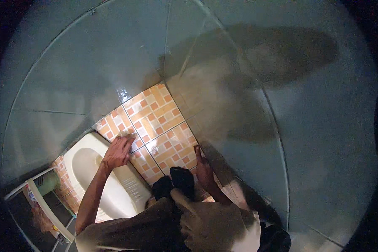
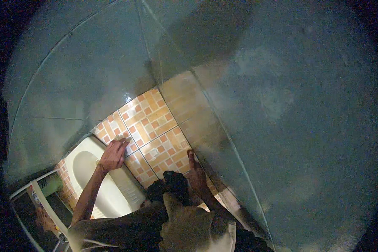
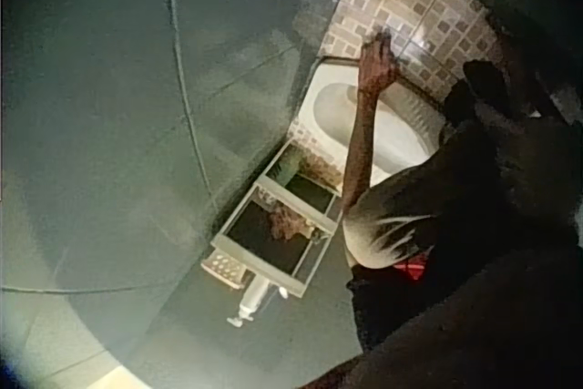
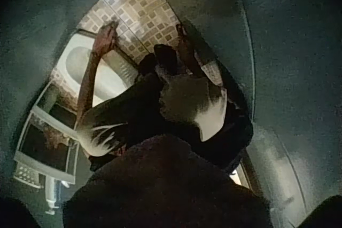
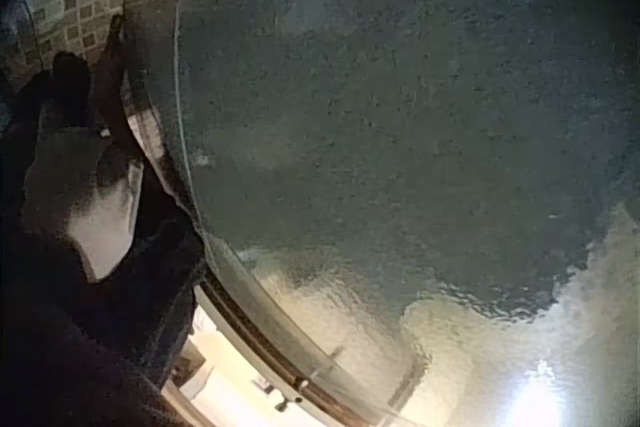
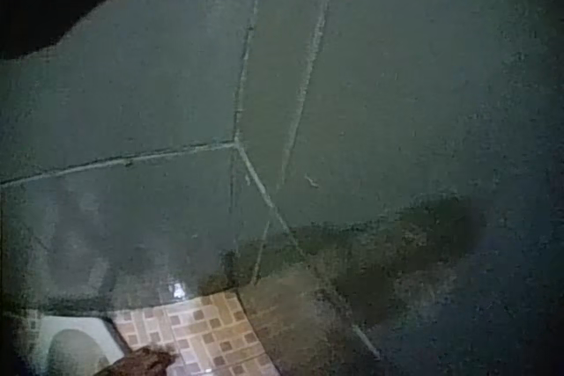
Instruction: The person scrubs the tiled floor and the base of a squat toilet with a small red brush.
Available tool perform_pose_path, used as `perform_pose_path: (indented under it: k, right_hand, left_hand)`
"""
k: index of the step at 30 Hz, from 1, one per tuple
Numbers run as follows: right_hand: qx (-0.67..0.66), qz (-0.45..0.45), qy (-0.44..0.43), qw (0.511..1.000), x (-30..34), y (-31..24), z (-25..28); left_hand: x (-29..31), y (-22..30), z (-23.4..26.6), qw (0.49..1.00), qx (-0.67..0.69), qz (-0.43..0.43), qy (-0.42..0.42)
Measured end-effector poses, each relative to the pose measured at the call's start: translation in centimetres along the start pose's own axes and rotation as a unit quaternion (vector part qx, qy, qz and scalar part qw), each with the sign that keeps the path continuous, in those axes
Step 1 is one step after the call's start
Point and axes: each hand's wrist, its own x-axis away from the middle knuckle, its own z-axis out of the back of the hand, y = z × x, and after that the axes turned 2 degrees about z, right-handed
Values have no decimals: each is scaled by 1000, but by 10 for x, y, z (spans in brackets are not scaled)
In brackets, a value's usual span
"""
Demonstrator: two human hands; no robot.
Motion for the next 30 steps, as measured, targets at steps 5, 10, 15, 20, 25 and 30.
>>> perform_pose_path:
  k: [5, 10, 15, 20, 25, 30]
  right_hand:
    - [5, -19, -26, 999, -41, -11, -11]
    - [30, -13, 2, 999, -114, -46, -6]
    - [38, 4, 6, 999, -187, -77, -11]
    - [-25, -32, -28, 999, -241, -94, -7]
    - [0, -16, 11, 1000, -277, -115, 3]
    - [-22, -31, 35, 999, -278, -116, 0]
  left_hand:
    - [-4, 2, 4, 1000, 3, -8, 1]
    - [-7, 2, 2, 1000, 10, 2, -10]
    - [-4, 6, 15, 999, 9, 28, -20]
    - [-4, 1, 10, 1000, 9, 22, -20]
    - [-4, 2, 9, 1000, -9, 5, -2]
    - [-9, 10, 16, 1000, -8, 7, 15]
